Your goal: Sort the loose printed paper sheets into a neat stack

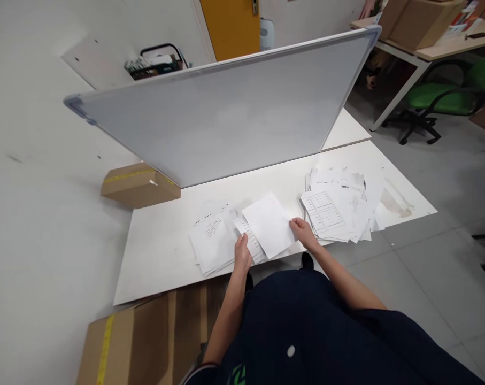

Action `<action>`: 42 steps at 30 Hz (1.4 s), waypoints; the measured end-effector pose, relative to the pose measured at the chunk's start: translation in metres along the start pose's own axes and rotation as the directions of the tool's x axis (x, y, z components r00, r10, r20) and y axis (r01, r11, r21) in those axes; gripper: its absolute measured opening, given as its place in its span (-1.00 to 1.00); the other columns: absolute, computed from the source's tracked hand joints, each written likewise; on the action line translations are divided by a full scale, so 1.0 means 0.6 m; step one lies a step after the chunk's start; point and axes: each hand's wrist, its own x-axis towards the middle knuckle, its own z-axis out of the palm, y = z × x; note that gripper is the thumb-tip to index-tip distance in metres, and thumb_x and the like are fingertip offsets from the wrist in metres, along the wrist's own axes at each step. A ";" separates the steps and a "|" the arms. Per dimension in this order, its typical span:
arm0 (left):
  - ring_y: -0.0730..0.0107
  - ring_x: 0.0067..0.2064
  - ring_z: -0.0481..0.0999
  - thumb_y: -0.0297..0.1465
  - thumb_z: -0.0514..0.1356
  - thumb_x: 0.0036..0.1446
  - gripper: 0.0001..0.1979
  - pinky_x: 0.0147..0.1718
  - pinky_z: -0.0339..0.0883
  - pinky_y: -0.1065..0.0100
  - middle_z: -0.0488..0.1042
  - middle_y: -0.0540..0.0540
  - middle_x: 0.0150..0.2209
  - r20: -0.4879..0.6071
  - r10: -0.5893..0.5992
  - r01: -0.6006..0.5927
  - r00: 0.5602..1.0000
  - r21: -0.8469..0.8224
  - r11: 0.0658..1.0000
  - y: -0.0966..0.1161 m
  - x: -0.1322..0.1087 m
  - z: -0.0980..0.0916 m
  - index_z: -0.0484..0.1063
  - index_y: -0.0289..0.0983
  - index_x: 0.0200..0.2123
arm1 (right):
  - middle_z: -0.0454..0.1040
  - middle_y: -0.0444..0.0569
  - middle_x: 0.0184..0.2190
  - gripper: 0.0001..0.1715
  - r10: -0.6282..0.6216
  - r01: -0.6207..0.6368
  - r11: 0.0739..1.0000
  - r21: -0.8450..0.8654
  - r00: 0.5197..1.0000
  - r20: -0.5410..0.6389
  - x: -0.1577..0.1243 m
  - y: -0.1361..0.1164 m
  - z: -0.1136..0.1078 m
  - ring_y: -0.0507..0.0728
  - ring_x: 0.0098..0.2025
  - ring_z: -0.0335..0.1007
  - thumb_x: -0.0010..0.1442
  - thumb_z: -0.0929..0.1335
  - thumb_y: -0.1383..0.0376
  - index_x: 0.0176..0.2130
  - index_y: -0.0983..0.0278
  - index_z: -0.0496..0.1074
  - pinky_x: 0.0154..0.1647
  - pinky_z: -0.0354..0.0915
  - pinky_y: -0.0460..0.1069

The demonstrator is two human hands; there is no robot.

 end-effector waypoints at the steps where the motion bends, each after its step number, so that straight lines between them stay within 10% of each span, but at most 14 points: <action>1: 0.24 0.09 0.27 -0.21 0.15 0.03 -0.61 0.11 0.07 0.20 0.38 -0.21 -0.02 0.015 0.003 -0.003 1.000 -0.020 1.000 0.000 -0.001 0.002 0.35 -0.32 -0.11 | 0.26 -0.17 -0.65 -0.67 0.014 -0.014 0.999 -0.047 1.000 -0.005 0.000 0.017 0.010 0.00 -0.59 0.14 0.02 0.20 0.06 -0.47 0.27 0.28 -0.62 0.09 -0.12; 9: 0.27 -0.16 0.45 -0.15 0.17 -0.04 -0.54 -0.14 0.29 0.25 0.48 -0.20 -0.20 0.096 0.115 -0.121 0.989 0.059 0.991 0.001 -0.012 0.009 0.35 -0.36 -0.15 | 0.36 -0.13 -0.57 -0.62 -0.009 0.022 0.980 -0.197 0.998 0.069 -0.016 0.056 0.041 0.05 -0.52 0.25 0.06 0.17 0.03 -0.39 0.25 0.35 -0.52 0.17 -0.07; 12: 0.35 -0.23 0.45 -0.14 0.13 0.00 -0.60 -0.22 0.29 0.33 0.48 -0.12 -0.26 0.150 0.170 -0.195 0.974 0.174 0.965 0.007 -0.016 0.003 0.36 -0.32 -0.18 | 0.44 -0.03 -0.27 -0.55 -0.074 0.082 0.972 -0.222 0.996 0.042 -0.008 0.049 0.032 0.13 -0.28 0.34 -0.03 0.28 0.03 -0.19 0.22 0.35 -0.33 0.24 0.00; 15: 0.42 -0.29 0.41 -0.16 0.10 0.02 -0.69 -0.26 0.25 0.40 0.45 -0.04 -0.39 0.266 0.231 -0.310 0.936 0.313 0.898 0.012 -0.018 -0.006 0.38 -0.31 -0.32 | 0.33 0.05 -0.03 -0.32 -0.093 0.102 0.993 -0.057 0.987 0.133 0.008 0.037 0.020 0.18 -0.06 0.27 -0.13 0.38 0.09 0.00 0.19 0.25 -0.17 0.23 0.05; 19: 0.45 -0.35 0.36 -0.16 0.11 0.01 -0.70 -0.31 0.22 0.43 0.38 0.01 -0.50 0.365 0.233 -0.387 0.901 0.437 0.812 0.016 -0.017 -0.014 0.36 -0.31 -0.46 | 0.46 0.01 -0.24 -0.51 -0.145 0.054 0.972 0.228 0.903 0.404 0.021 0.022 0.014 0.15 -0.21 0.36 -0.03 0.33 0.12 -0.10 0.28 0.36 -0.18 0.25 0.06; 26: 0.38 -0.28 0.38 -0.24 0.16 -0.02 -0.78 -0.26 0.21 0.40 0.42 -0.04 -0.42 0.318 0.320 -0.441 0.892 0.461 0.770 0.010 -0.010 -0.014 0.40 -0.28 -0.37 | 0.48 -0.03 -0.28 -0.63 -0.251 0.216 0.960 0.180 0.947 0.199 0.015 0.038 0.026 0.16 -0.17 0.35 0.01 0.32 0.13 -0.20 0.27 0.43 -0.10 0.24 0.09; 42: 0.50 -0.56 0.14 -0.16 0.13 -0.04 -0.69 -0.48 0.10 0.42 0.11 0.09 -0.66 0.248 0.306 -0.393 0.919 0.541 0.743 -0.025 0.017 -0.023 0.21 -0.24 -0.63 | 0.45 0.00 -0.18 -0.57 -0.219 0.218 0.975 0.035 0.940 0.261 0.019 0.076 0.036 0.15 -0.10 0.32 0.03 0.26 0.14 -0.13 0.29 0.38 -0.07 0.22 0.07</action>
